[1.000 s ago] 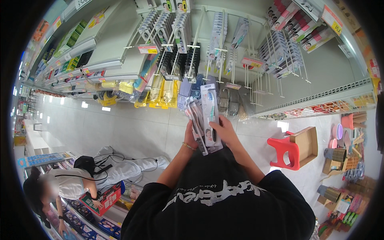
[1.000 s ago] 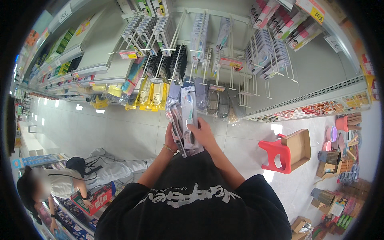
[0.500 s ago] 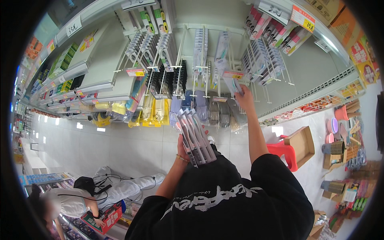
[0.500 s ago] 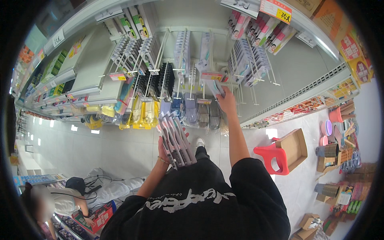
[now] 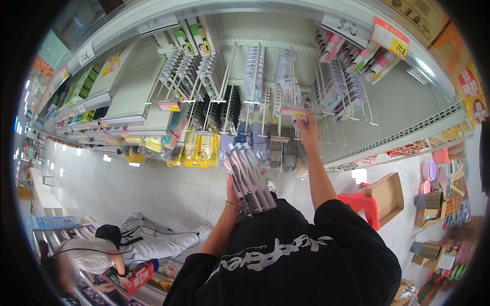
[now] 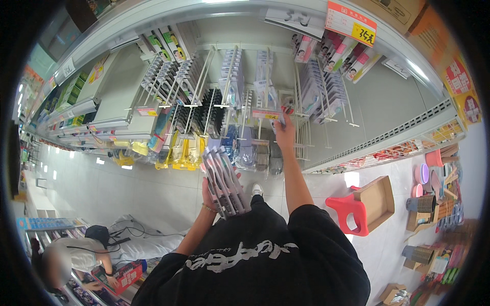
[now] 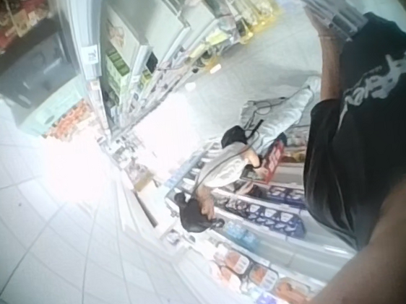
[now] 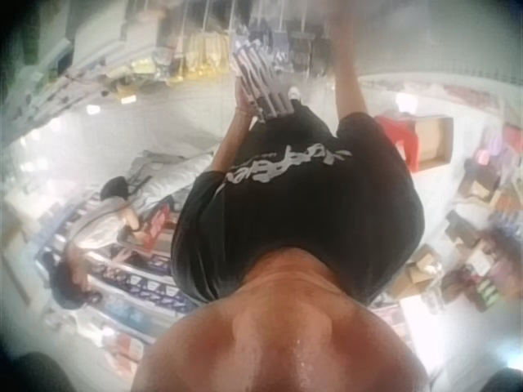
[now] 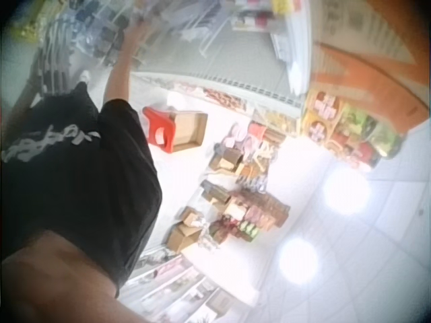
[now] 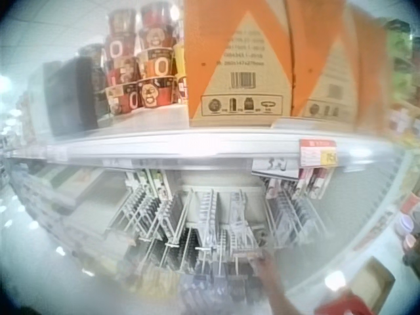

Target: The person organizes toothbrush packages on a retail shelf by taking a group of them and placing them one by one onto display hooks.

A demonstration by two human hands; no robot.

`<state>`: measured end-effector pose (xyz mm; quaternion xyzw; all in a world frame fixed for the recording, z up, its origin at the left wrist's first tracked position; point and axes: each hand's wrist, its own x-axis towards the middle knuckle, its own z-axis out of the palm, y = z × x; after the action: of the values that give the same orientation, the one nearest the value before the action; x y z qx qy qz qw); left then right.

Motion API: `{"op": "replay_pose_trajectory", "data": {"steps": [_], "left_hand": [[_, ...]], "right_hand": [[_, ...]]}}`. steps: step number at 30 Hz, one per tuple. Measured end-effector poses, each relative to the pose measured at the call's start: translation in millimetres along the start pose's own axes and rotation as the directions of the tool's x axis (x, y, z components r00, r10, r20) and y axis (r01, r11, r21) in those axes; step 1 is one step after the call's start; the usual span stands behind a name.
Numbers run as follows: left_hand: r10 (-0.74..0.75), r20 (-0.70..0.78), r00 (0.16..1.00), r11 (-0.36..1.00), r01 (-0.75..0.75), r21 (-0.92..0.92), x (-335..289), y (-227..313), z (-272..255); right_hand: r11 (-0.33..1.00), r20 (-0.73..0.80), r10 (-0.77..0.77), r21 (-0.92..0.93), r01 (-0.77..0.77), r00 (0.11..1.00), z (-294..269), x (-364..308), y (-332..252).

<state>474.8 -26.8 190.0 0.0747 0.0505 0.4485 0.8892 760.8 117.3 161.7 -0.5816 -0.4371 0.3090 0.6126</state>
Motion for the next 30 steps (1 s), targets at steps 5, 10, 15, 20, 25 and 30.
{"op": "replay_pose_trajectory", "data": {"steps": [5,10,15,20,25,30], "left_hand": [[0.1,-0.059,0.993,0.995,-0.098,0.037,4.5,-3.6,6.4],[0.206,-0.175,0.963,0.978,-0.203,0.038,-1.3,-2.6,6.7],[0.281,-0.2,0.939,0.96,-0.273,0.063,-11.1,0.1,7.3],[0.33,-0.17,0.928,0.944,-0.323,0.069,-17.0,2.8,16.2],[0.296,-0.18,0.938,0.955,-0.294,0.038,-20.4,6.0,10.9],[0.272,-0.262,0.926,0.962,-0.257,0.091,-19.0,4.7,0.0]], "right_hand": [[0.982,-0.068,-0.099,-0.169,0.086,0.993,23.9,13.2,18.2],[0.887,-0.123,-0.295,-0.403,0.224,0.948,64.9,29.5,15.6],[0.942,-0.137,-0.075,-0.336,0.025,0.988,85.1,71.4,58.7],[0.923,-0.215,-0.191,-0.37,0.101,0.958,90.1,106.0,103.2],[0.806,-0.214,-0.267,-0.584,0.096,0.94,85.4,80.8,86.6],[0.849,0.295,0.206,-0.528,-0.021,0.933,70.4,-24.7,4.0]]}}
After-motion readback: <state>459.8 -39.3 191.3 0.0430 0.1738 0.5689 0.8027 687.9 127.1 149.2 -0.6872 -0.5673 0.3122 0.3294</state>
